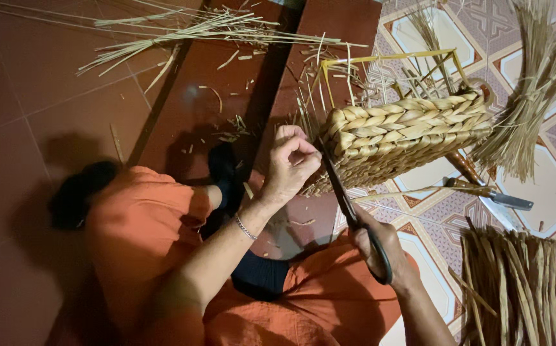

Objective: The person trims excess dried palm fibers from a woven basket using shears. They rotate the basket to access different sides and cut protruding strands flush with the frame.

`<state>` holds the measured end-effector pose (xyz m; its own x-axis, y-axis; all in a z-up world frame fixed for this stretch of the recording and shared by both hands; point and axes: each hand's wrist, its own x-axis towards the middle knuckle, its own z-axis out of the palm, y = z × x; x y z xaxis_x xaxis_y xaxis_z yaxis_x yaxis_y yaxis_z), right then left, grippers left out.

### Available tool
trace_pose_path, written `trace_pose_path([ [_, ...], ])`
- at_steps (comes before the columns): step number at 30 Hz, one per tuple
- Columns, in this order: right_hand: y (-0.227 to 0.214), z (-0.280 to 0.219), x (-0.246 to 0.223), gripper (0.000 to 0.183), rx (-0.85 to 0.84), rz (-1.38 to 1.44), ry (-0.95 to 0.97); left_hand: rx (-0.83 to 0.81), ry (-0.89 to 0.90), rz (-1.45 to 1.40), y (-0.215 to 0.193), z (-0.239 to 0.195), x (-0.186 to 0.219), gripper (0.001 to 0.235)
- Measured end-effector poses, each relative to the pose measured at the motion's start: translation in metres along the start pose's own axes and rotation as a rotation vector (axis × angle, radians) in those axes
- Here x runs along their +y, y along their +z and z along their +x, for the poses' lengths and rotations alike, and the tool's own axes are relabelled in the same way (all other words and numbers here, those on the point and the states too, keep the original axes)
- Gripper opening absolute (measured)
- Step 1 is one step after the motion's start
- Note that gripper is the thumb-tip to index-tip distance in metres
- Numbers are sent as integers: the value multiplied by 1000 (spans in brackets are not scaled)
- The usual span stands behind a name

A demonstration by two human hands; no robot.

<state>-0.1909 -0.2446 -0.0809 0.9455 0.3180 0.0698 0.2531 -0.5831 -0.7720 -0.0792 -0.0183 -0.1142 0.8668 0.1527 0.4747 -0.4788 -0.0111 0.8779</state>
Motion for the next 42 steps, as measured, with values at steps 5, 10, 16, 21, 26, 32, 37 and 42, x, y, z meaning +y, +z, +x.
trace_pose_path([
  [5, 4, 6, -1, 56, -30, 62, -44, 2, -117, -91, 6, -6, -2, 9],
  [10, 13, 9, 0, 59, -51, 80, 78, 5, 20, -44, 5, -2, -9, 11],
  [16, 16, 7, 19, 49, -83, -35, -18, 13, -449, -287, -1, -13, -39, 10],
  [21, 15, -24, 21, 68, 100, 27, -208, 182, -614, -670, -37, -16, -102, 21],
  [26, -6, -42, 29, 52, 521, 69, -199, 199, -892, -430, -67, -32, -168, 31],
  [32, -81, 1, 11, 53, 819, -175, -11, 90, -1076, -319, -52, -62, -220, 49],
  [37, -102, 50, -26, 55, 798, -653, -311, -29, -1106, -335, -35, -86, -229, 31],
  [42, -54, 81, -54, 63, 707, -735, -464, -104, -1137, -262, -26, -93, -225, 24],
])
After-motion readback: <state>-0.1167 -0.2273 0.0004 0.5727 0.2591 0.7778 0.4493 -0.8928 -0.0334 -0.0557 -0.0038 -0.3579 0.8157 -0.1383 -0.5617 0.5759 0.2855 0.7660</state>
